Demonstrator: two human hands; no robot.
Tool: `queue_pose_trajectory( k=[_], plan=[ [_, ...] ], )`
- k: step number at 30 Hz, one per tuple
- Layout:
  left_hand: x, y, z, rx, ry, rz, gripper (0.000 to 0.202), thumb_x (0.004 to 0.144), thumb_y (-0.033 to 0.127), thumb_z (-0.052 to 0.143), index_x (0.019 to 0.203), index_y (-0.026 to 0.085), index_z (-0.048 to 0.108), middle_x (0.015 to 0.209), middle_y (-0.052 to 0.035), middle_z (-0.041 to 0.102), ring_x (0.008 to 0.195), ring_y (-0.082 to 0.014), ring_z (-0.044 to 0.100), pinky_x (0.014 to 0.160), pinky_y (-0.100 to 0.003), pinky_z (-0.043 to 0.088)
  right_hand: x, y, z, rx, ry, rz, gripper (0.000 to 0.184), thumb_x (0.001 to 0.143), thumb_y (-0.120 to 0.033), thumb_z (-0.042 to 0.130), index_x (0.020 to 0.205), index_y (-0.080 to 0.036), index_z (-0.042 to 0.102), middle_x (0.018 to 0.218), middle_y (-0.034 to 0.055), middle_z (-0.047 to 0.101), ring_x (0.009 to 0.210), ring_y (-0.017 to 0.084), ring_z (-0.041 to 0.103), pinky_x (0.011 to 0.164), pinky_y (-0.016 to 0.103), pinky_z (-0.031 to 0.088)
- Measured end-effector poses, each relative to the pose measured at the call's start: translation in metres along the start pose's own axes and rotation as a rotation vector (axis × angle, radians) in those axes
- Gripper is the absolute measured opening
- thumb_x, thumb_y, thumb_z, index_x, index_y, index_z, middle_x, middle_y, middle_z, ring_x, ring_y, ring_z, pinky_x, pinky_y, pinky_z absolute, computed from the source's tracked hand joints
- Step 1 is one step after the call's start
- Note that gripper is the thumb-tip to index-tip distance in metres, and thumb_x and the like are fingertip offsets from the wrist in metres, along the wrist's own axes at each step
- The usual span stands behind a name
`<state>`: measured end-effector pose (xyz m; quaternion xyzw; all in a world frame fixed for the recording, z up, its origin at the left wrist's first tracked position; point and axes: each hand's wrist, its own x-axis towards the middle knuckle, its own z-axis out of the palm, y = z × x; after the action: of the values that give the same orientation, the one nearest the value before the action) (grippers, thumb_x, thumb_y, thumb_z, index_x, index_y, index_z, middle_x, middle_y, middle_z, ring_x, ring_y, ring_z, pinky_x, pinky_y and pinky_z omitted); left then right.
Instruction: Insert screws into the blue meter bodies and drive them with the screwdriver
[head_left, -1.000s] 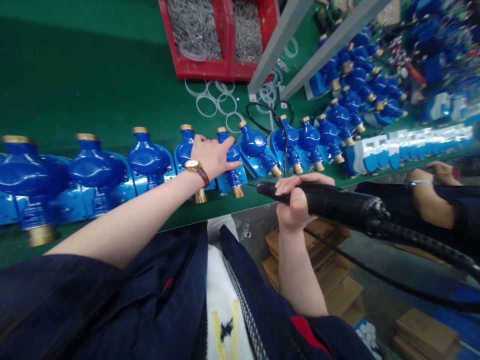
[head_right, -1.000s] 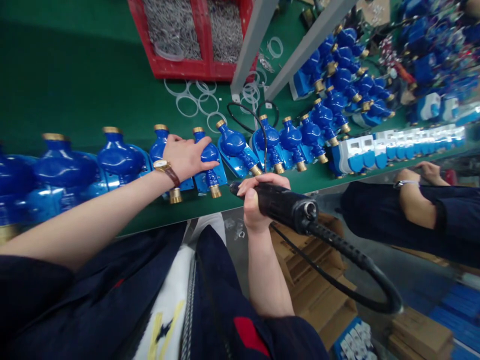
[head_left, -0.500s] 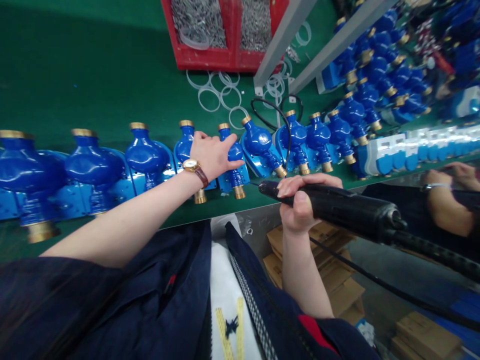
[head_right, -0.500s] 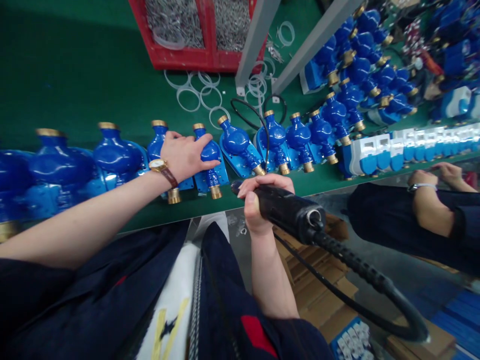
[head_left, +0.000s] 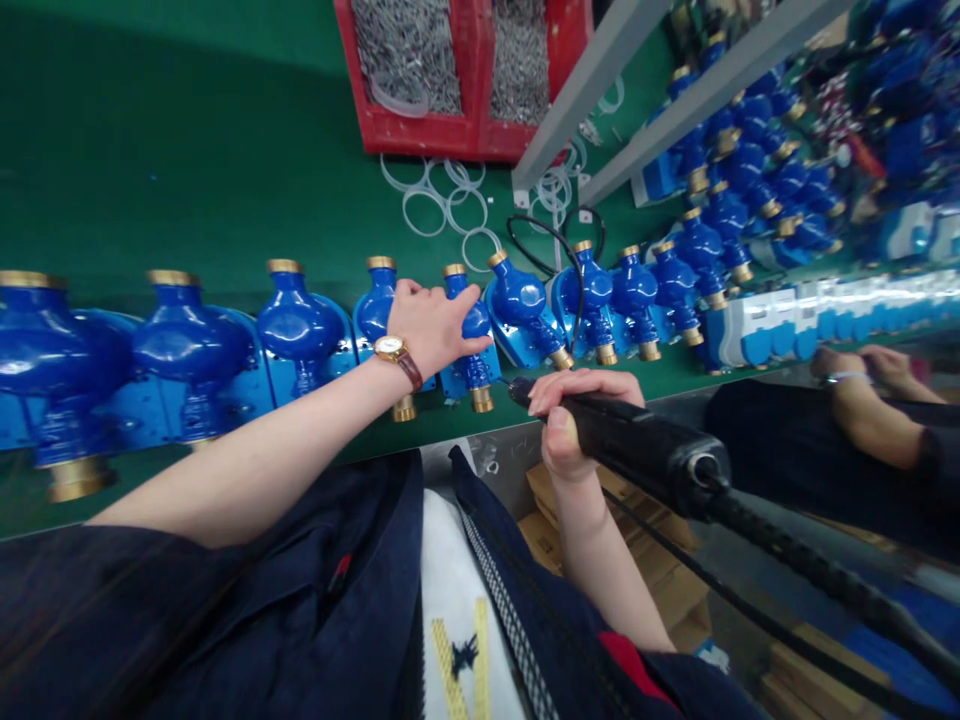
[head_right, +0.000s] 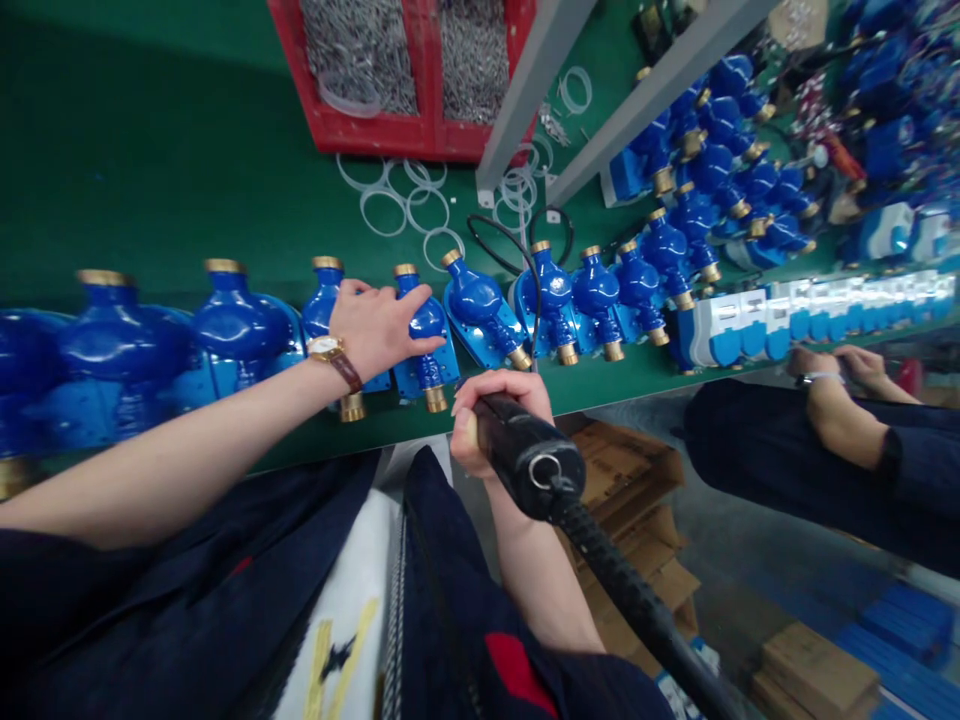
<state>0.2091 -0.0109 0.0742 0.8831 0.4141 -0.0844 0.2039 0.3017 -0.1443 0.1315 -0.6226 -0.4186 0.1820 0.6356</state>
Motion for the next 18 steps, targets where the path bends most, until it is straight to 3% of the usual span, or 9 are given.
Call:
queue_pose_trajectory(
  k=[14, 18],
  plan=[
    [0.004, -0.003, 0.012, 0.026, 0.089, 0.048, 0.068, 0.073, 0.072, 0.044, 0.124, 0.028, 0.047, 0.095, -0.0122, 0.066, 0.086, -0.0292, 0.058, 0.082, -0.040, 0.028, 0.005, 0.021, -0.004, 0.066, -0.055, -0.056, 0.019, 0.068, -0.024, 0.059, 0.084, -0.022, 0.047, 0.056, -0.0087, 0.052, 0.046, 0.010, 0.053, 0.051, 0.028, 0.048],
    [0.004, -0.005, 0.013, 0.019, 0.084, 0.041, 0.066, 0.073, 0.071, 0.044, 0.123, 0.028, 0.048, 0.096, -0.0122, 0.066, 0.088, -0.0284, 0.059, 0.083, -0.039, 0.028, 0.001, 0.029, -0.008, -0.030, -0.137, -0.007, 0.018, 0.070, -0.026, 0.057, 0.083, -0.022, 0.044, 0.057, -0.0073, 0.052, 0.050, 0.011, 0.055, 0.053, 0.029, 0.048]
  ],
)
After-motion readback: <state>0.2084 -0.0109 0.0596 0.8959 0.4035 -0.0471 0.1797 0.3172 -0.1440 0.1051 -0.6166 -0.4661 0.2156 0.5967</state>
